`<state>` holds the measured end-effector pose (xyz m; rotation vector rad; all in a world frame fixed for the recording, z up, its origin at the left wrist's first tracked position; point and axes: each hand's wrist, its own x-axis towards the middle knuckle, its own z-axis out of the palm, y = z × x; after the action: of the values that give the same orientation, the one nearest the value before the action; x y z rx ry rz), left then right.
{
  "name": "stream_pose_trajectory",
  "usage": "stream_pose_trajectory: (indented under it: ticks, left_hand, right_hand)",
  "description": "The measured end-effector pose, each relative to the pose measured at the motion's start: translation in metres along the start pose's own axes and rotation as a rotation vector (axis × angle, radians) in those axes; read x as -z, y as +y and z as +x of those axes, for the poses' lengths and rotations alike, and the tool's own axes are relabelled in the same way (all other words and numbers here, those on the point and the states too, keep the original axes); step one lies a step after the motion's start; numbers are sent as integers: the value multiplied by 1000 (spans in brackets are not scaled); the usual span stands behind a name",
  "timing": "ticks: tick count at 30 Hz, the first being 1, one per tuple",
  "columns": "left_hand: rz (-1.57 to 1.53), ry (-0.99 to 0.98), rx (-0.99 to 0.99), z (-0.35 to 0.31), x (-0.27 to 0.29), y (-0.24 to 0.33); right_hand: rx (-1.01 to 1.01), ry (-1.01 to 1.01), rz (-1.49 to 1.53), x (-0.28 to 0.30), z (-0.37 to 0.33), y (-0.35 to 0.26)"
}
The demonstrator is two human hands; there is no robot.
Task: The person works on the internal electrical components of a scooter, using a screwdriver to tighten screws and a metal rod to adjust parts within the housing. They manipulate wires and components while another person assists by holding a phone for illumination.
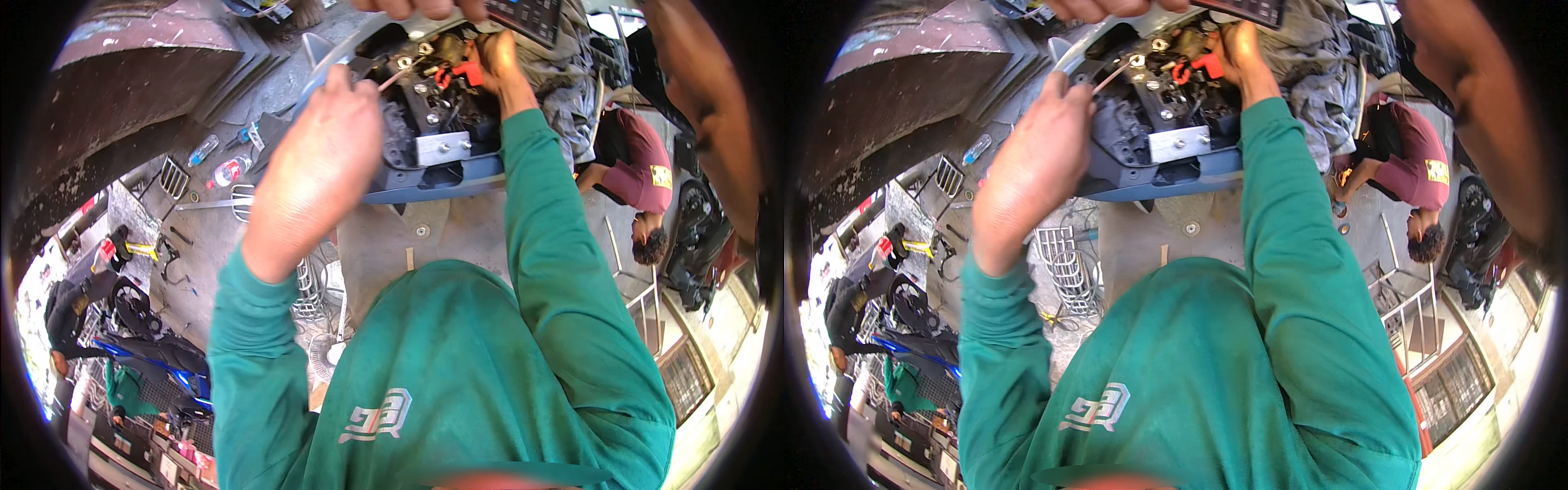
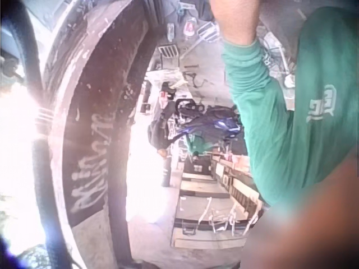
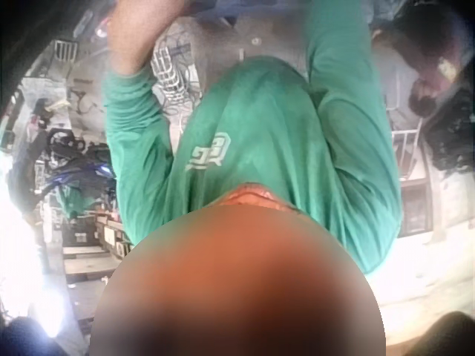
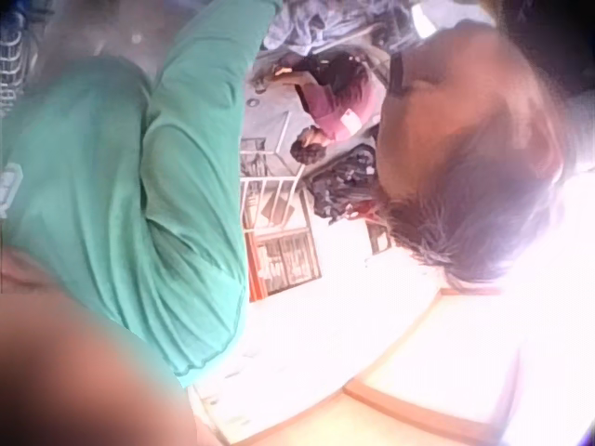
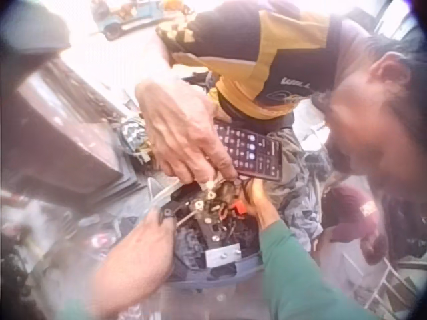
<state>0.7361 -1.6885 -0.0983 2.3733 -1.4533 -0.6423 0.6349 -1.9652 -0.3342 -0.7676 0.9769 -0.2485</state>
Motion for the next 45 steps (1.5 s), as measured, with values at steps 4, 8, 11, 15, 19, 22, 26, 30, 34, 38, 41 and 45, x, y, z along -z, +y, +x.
stream_pose_trajectory:
  ticks: [4,8,11,15,19,22,26,30,34,38,41,45]
  left_hand:
    - [215,149,-295,9,30,-50]
    - [273,-9,-333,38,41,-71]
    - [374,27,-585,47,38,-70]
    - [470,58,-761,56,34,-67]
    - [448,26,-456,78,24,-59]
    - [510,-13,-203,77,20,-54]
    - [506,-69,-263,70,22,-50]
    - [441,-264,-135,68,26,-48]
    - [437,-372,7,73,39,-50]
    - [363,-222,84,71,39,-49]
    - [230,-139,112,71,36,-44]
    - [250,-204,180,79,32,-39]
  right_hand:
    - [62,46,27,-8,-7,-10]
    - [47,92,-154,-17,-23,-21]
    - [37,84,-160,-18,-26,-24]
    - [-27,46,-62,-9,-11,-20]
    - [0,-8,-4,0,5,-7]
    - [-58,-61,74,-4,8,4]
    - [36,-101,171,-19,8,6]
    - [51,-15,216,-30,7,0]
    - [115,-26,202,-35,0,-3]
    - [-27,-48,241,-36,-5,-6]
    - [-53,-66,315,-37,-7,-9]
    - [-120,-96,352,-38,-7,-12]
